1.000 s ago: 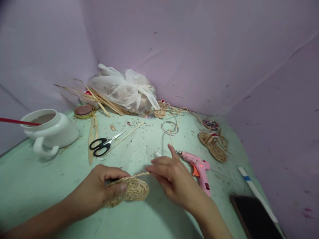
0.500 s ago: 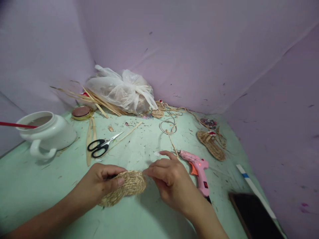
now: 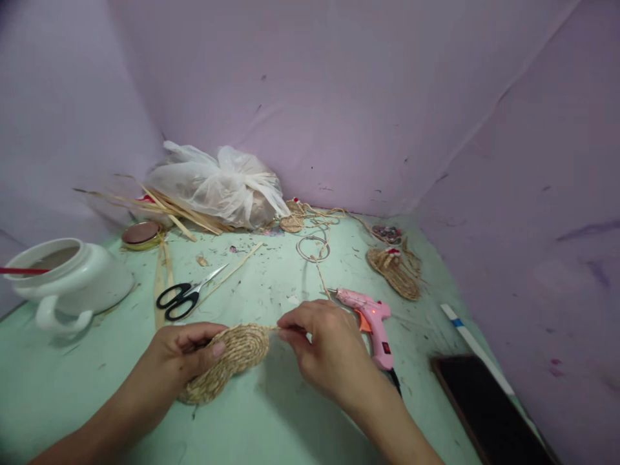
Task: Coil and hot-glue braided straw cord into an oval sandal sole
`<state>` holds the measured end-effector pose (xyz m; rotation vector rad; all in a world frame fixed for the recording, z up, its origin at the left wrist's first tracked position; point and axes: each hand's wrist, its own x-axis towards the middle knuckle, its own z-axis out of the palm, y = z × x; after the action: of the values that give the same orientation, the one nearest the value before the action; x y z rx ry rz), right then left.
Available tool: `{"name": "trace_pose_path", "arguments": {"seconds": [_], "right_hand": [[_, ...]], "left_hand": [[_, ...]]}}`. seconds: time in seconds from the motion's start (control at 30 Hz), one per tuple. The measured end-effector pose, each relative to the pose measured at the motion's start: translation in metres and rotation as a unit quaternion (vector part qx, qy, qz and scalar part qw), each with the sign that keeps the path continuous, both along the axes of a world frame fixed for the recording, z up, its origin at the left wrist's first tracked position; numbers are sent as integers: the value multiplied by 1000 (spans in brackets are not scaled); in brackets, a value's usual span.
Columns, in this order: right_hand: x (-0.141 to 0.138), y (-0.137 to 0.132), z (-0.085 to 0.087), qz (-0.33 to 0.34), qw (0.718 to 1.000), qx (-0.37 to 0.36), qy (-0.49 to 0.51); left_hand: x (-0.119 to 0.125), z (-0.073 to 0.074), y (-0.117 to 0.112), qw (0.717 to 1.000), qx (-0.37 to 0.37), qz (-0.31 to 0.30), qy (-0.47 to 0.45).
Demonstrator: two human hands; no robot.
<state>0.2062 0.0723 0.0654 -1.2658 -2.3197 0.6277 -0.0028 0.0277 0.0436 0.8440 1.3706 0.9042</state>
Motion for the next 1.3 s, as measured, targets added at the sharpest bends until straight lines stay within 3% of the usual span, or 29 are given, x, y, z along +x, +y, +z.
{"name": "trace_pose_path", "arguments": {"seconds": [0.3,0.7,0.97,1.17,1.3], "right_hand": [[-9,-5,-5,-5,990,126,69],[-13,-9,-3,11,992,111,62],[-11,-15,3,-14,998,64,17],[-10,-16,4,-14,998,52,-20],[-10,-19,6,-8,999,32,13]], "left_hand": [[-2,-4,-1,998,-1,33,-60],[0,-6,-3,995,7,75,-66],[-1,-5,1,989,14,119,-92],[2,-6,-1,988,22,121,-93],[2,-6,-5,988,39,123,-86]]}}
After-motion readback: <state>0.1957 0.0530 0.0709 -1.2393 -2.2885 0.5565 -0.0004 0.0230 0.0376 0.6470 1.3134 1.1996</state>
